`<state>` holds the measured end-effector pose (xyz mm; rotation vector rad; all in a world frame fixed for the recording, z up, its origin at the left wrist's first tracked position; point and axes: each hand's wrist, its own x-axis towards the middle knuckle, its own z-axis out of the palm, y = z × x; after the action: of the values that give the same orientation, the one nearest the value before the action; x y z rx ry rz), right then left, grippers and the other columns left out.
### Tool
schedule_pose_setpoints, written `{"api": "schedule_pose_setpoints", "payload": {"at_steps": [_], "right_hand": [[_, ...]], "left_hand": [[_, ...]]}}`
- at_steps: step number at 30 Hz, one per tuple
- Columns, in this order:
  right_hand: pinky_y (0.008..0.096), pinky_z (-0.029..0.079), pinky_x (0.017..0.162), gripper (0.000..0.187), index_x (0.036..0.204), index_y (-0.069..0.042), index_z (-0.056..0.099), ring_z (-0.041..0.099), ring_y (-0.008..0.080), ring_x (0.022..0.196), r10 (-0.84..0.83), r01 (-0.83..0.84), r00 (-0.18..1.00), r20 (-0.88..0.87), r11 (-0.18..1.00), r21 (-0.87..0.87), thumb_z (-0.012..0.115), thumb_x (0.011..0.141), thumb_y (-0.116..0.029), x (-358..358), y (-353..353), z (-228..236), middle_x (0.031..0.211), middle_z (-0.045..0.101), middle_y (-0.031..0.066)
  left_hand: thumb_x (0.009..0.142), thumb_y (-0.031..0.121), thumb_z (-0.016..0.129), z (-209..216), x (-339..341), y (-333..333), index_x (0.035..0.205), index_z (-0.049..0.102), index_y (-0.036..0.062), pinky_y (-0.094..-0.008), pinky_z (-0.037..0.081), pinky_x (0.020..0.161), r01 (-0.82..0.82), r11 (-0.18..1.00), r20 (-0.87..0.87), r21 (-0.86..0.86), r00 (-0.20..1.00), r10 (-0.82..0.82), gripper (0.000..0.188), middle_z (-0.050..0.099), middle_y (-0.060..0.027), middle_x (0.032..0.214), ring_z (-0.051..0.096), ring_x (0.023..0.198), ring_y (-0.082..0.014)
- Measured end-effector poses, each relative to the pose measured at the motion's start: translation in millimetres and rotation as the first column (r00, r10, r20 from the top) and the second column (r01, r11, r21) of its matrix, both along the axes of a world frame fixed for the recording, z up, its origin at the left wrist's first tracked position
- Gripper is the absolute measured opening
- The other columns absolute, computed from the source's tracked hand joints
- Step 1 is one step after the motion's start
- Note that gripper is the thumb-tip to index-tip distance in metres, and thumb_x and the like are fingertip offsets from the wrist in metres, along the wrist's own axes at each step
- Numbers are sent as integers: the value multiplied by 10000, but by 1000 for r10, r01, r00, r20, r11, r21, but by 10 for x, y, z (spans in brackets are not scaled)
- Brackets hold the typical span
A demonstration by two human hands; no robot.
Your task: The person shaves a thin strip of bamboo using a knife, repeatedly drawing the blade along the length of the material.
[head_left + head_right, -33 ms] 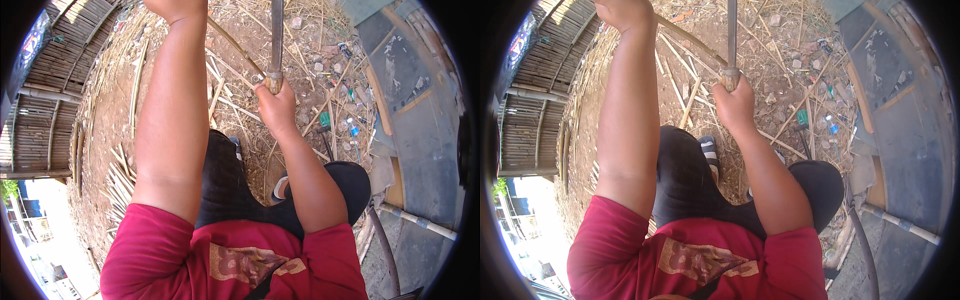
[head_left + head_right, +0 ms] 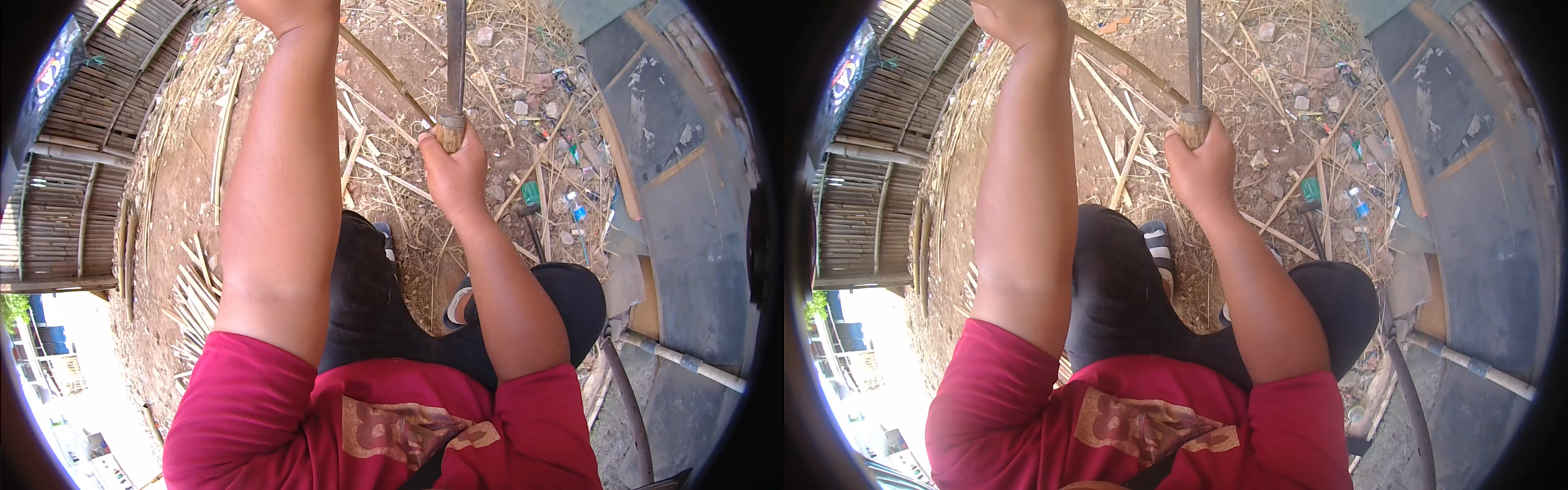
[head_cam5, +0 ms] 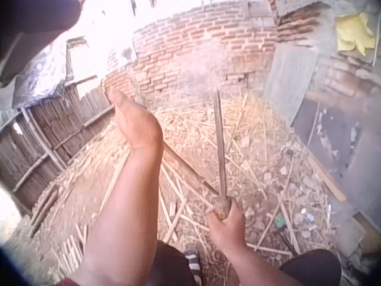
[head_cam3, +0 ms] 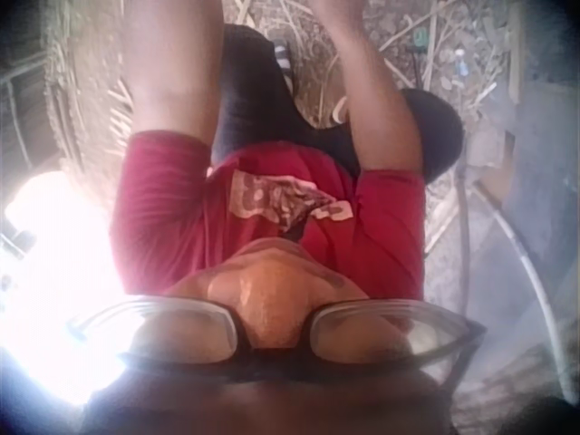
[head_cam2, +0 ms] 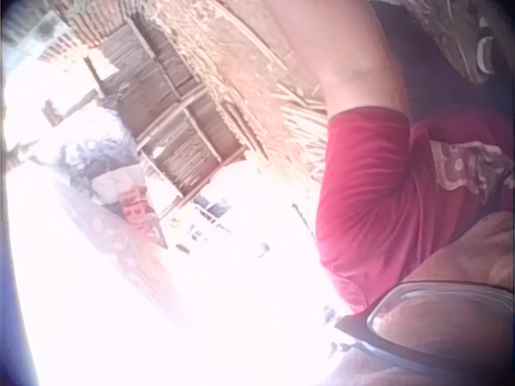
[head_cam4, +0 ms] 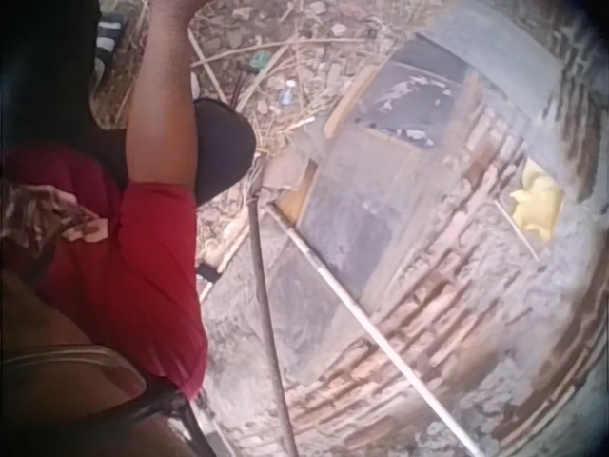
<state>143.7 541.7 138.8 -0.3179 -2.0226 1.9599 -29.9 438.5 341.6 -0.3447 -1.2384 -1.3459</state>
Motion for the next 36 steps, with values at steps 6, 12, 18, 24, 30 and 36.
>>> {"api": "schedule_pose_setpoints", "payload": {"at_steps": [6,12,18,24,30,36], "right_hand": [[445,539,754,328,1085,1,631,697,402,852,-39,-107,931,362,921,375,688,806,-160,30,-155,-845,877,696,229],[353,457,570,197,1012,-14,617,567,160,603,209,-122,881,425,967,-224,640,839,-106,103,-196,-305,726,602,42],[432,514,709,273,1048,6,625,687,352,772,-46,50,998,-53,995,82,667,819,-136,72,-129,123,826,676,201],[438,533,663,264,1040,10,605,687,343,736,-13,-103,960,278,912,397,684,822,-116,23,-81,-750,816,668,196],[314,403,473,140,865,-108,512,434,102,480,293,-79,913,282,807,-586,635,865,-41,23,-36,-177,665,474,-4],[383,506,633,246,1046,5,587,651,232,669,-99,104,989,-108,994,37,663,850,-122,58,130,239,748,651,106]], "left_hand": [[1090,537,258,35,-3,-5,1291,565,-128,-374,412,1029,213,973,45,90,975,-218,760,639,-199,1229,578,1137,-303],[1078,576,281,10,-40,-54,1002,620,-44,-384,436,769,59,995,77,83,995,-65,711,580,-71,823,514,783,-221],[1050,666,234,-20,-11,52,727,413,120,-309,297,557,251,954,127,162,954,-272,659,365,40,664,339,586,-121],[996,758,254,-55,42,100,735,359,169,-264,263,507,373,905,25,205,922,-386,652,326,54,644,314,551,-94],[984,771,278,-6,-29,3,751,374,169,-264,260,484,332,904,89,268,926,-367,653,329,56,643,318,529,-94],[1003,746,258,-87,12,-1,720,385,147,-297,280,508,237,963,162,127,953,-256,675,367,39,635,345,545,-116]]}}
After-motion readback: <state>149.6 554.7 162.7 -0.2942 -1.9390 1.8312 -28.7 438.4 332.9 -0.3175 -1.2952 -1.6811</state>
